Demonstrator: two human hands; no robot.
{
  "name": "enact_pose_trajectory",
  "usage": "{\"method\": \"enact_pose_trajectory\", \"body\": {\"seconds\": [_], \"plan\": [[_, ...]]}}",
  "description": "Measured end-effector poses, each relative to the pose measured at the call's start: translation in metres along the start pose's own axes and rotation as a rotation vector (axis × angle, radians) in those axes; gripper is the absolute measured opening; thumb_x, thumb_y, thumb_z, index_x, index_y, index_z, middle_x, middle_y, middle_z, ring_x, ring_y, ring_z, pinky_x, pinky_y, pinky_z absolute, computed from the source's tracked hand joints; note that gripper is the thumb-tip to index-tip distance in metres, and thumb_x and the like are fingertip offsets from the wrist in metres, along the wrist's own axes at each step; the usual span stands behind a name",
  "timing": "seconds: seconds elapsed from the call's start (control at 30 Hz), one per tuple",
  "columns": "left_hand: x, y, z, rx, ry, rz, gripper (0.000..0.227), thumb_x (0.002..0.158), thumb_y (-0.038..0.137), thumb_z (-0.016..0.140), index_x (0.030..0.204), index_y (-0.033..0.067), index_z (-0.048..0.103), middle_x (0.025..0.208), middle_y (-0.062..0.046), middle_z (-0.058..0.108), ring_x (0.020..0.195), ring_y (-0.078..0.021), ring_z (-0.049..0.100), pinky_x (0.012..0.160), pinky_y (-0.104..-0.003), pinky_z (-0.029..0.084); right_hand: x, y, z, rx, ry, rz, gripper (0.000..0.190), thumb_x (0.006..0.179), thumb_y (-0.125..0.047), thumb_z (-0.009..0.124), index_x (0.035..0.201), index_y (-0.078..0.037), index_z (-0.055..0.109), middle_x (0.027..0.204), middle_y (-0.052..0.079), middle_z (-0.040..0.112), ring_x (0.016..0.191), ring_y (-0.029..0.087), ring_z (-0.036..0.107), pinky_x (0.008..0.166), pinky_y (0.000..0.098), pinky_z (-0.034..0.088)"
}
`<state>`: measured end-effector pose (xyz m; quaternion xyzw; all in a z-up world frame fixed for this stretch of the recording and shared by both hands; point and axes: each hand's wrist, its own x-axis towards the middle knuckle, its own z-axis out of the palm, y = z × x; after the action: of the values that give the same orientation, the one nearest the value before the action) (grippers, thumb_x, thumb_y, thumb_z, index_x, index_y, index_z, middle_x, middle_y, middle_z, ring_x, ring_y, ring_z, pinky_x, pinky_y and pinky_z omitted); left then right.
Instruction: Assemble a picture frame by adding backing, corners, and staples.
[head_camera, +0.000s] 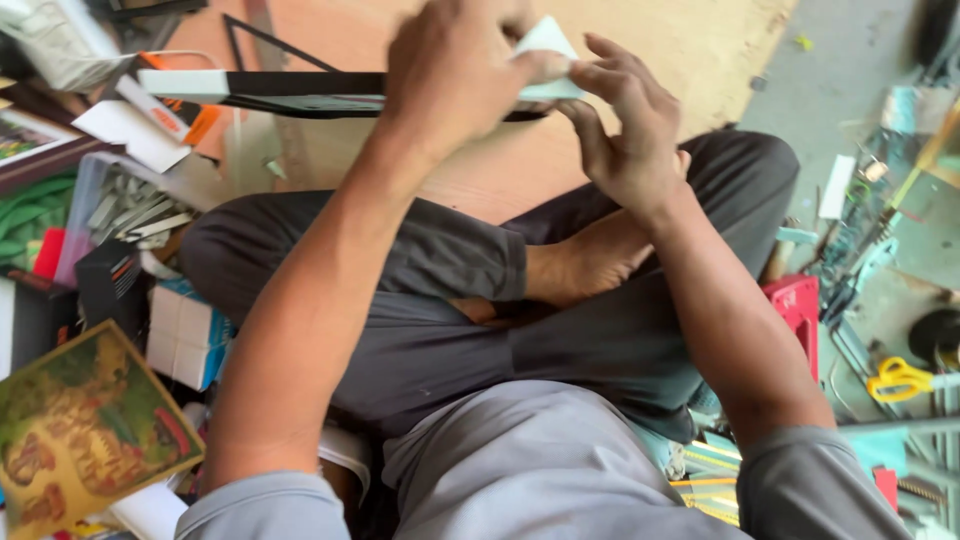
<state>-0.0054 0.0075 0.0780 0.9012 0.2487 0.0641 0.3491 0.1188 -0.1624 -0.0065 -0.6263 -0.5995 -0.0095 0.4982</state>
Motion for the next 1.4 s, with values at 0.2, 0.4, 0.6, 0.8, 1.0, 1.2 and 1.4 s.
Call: {"method": "enact_pose_trajectory", "body": {"seconds": [0.2, 0.4, 0.6, 0.8, 1.0, 1.2, 1.4], "plan": [[-0.021, -0.026, 0.027, 0.272, 0.531, 0.523, 0.036, 0.092, 0.035, 0.088, 0.112, 0.0074, 0.077, 0.107, -0.005, 0.068, 0.108, -0.0251, 0.057, 0.094, -0.044, 0.04, 0.012, -0.004, -0.003, -0.023, -0.006, 0.003, 0.023, 0.104, -0.002, 0.077, 0.119, 0.005, 0.062, 0.116, 0.019, 0.072, 0.113, 0.037, 0.073, 0.116, 0.0498, 0.053], [-0.028, -0.036, 0.039, 0.304, 0.525, 0.597, 0.023, 0.093, 0.009, 0.078, 0.115, 0.0127, 0.075, 0.116, 0.001, 0.07, 0.116, -0.018, 0.064, 0.105, -0.043, 0.034, 0.004, 0.0, -0.004, 0.025, -0.026, 0.133, 0.025, 0.105, -0.005, 0.072, 0.128, 0.0, 0.061, 0.123, 0.016, 0.07, 0.119, 0.037, 0.07, 0.113, 0.0445, 0.054], [-0.036, -0.032, 0.036, 0.41, 0.352, 0.599, 0.028, 0.09, 0.0, 0.069, 0.116, 0.0102, 0.073, 0.106, -0.003, 0.069, 0.101, -0.021, 0.061, 0.104, -0.039, 0.035, -0.011, 0.002, -0.015, 0.062, -0.032, 0.147, 0.025, 0.11, -0.014, 0.072, 0.131, -0.007, 0.06, 0.121, 0.01, 0.068, 0.11, 0.031, 0.069, 0.094, 0.037, 0.057], [-0.054, -0.032, 0.038, 0.511, 0.406, 0.561, 0.019, 0.089, 0.002, 0.067, 0.107, 0.0088, 0.066, 0.102, -0.003, 0.065, 0.101, -0.0191, 0.059, 0.102, -0.037, 0.033, -0.027, -0.017, -0.032, -0.082, -0.085, 0.105, 0.021, 0.111, -0.019, 0.076, 0.126, -0.007, 0.067, 0.113, 0.009, 0.072, 0.097, 0.027, 0.07, 0.084, 0.0392, 0.055], [-0.06, -0.019, 0.055, 0.419, 0.483, 0.542, 0.02, 0.089, 0.001, 0.07, 0.107, 0.0097, 0.068, 0.1, 0.0, 0.068, 0.098, -0.019, 0.057, 0.106, -0.041, 0.03, -0.143, -0.053, -0.165, -0.44, 0.072, 0.525, 0.024, 0.102, -0.01, 0.08, 0.12, -0.001, 0.067, 0.109, 0.014, 0.073, 0.1, 0.027, 0.074, 0.087, 0.0387, 0.057], [-0.083, -0.011, 0.064, 0.377, 0.514, 0.461, 0.016, 0.092, 0.019, 0.076, 0.103, 0.012, 0.067, 0.099, -0.002, 0.064, 0.103, -0.0211, 0.059, 0.106, -0.047, 0.029, -0.343, -0.055, -0.208, -0.841, -0.321, 0.926, 0.058, 0.098, -0.048, 0.078, 0.123, 0.001, 0.061, 0.102, 0.021, 0.071, 0.092, 0.042, 0.068, 0.075, 0.0501, 0.053], [-0.14, -0.02, 0.099, 0.309, 0.568, 0.375, 0.016, 0.1, 0.017, 0.073, 0.114, 0.0103, 0.07, 0.108, 0.001, 0.066, 0.104, -0.0168, 0.06, 0.105, -0.047, 0.033, -0.345, -0.051, -0.196, -0.492, -0.221, 1.366, 0.049, 0.096, -0.039, 0.081, 0.122, 0.0, 0.064, 0.104, 0.013, 0.07, 0.091, 0.028, 0.067, 0.08, 0.0433, 0.053]]}}
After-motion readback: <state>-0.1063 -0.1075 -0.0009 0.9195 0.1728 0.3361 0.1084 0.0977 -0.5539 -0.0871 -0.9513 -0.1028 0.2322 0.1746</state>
